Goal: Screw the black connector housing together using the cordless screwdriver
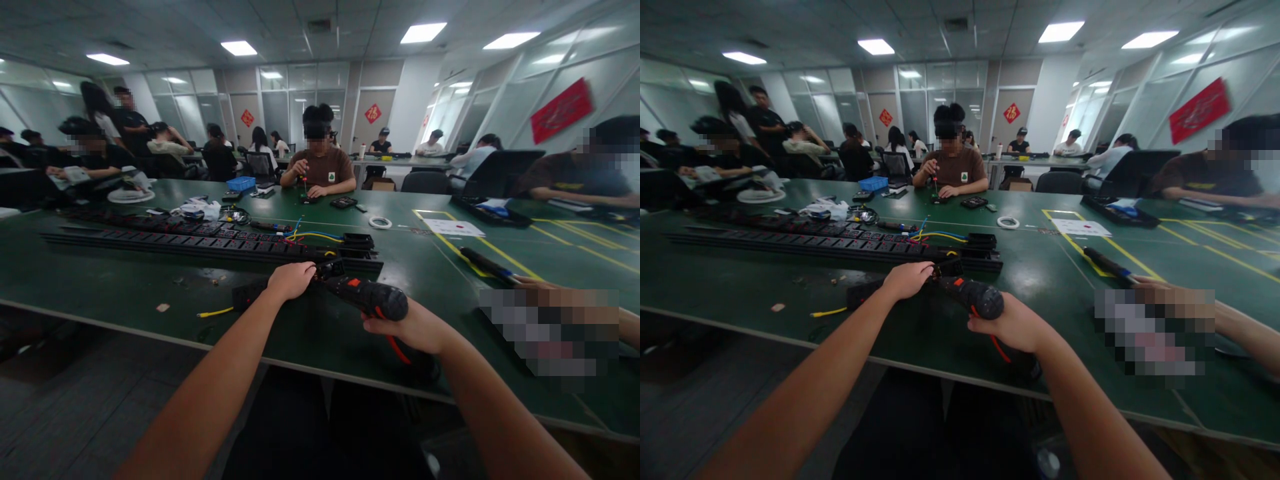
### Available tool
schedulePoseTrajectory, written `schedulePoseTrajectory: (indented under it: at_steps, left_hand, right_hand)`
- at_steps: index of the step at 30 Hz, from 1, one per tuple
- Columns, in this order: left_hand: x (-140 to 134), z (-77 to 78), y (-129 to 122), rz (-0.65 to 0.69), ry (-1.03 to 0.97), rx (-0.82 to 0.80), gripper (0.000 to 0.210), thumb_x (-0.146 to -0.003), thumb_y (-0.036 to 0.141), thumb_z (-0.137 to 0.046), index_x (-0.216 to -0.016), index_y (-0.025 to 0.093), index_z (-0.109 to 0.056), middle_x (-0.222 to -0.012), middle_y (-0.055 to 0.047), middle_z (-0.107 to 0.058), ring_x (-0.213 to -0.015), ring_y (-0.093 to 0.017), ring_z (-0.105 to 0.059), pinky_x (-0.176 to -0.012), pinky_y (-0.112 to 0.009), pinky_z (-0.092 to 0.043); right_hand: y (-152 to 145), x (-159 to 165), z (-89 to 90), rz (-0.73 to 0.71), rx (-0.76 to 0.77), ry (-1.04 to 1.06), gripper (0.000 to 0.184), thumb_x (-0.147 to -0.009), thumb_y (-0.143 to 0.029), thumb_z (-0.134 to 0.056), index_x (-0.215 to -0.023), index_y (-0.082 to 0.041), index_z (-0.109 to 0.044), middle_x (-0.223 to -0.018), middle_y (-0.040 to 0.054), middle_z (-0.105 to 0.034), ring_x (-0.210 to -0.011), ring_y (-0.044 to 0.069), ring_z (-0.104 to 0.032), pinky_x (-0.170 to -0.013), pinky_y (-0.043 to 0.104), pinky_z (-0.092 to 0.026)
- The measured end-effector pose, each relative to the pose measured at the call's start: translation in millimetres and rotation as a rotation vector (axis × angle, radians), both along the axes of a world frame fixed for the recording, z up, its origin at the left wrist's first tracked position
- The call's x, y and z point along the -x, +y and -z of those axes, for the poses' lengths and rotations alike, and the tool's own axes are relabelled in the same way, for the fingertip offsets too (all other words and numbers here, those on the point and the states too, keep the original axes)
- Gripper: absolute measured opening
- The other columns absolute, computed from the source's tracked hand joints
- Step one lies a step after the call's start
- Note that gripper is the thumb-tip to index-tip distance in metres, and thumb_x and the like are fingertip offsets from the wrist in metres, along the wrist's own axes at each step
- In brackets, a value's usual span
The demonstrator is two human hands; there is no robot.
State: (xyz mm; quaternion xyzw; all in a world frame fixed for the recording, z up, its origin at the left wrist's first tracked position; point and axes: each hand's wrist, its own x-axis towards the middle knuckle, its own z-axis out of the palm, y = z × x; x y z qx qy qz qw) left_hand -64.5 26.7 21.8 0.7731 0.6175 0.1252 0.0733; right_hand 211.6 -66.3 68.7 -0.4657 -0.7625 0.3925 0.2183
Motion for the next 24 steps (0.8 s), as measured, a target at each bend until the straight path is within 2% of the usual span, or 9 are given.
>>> schedulePoseTrajectory:
  at_steps: [12, 24]
  left_hand:
    - [-0.9, -1.2, -2.2, 0.002, -0.013, -0.008, 0.051, -0.102, 0.05, -0.029, -0.135, 0.033, -0.063, -0.136, -0.003, -0.067, -0.119, -0.028, -0.064, -0.096, -0.038, -0.048]
    - [-0.5, -2.7, -2.3, -0.01, 0.002, 0.004, 0.051, -0.101, 0.051, -0.028, -0.136, 0.034, -0.062, -0.137, -0.003, -0.066, -0.12, -0.028, -0.063, -0.096, -0.038, -0.048]
  right_hand:
    - [1.3, 0.4, -3.0, 0.017, 0.081, 0.086, 0.029, -0.068, -0.033, -0.076, -0.092, -0.018, -0.072, -0.091, 0.0031, -0.073, -0.089, 0.024, -0.066, -0.09, 0.039, -0.051]
    - [-0.1, -0.1, -1.6, 0.008, 0.033, 0.008, 0.026, -0.072, -0.034, -0.075, -0.092, -0.017, -0.072, -0.09, 0.0041, -0.074, -0.088, 0.025, -0.066, -0.088, 0.04, -0.052]
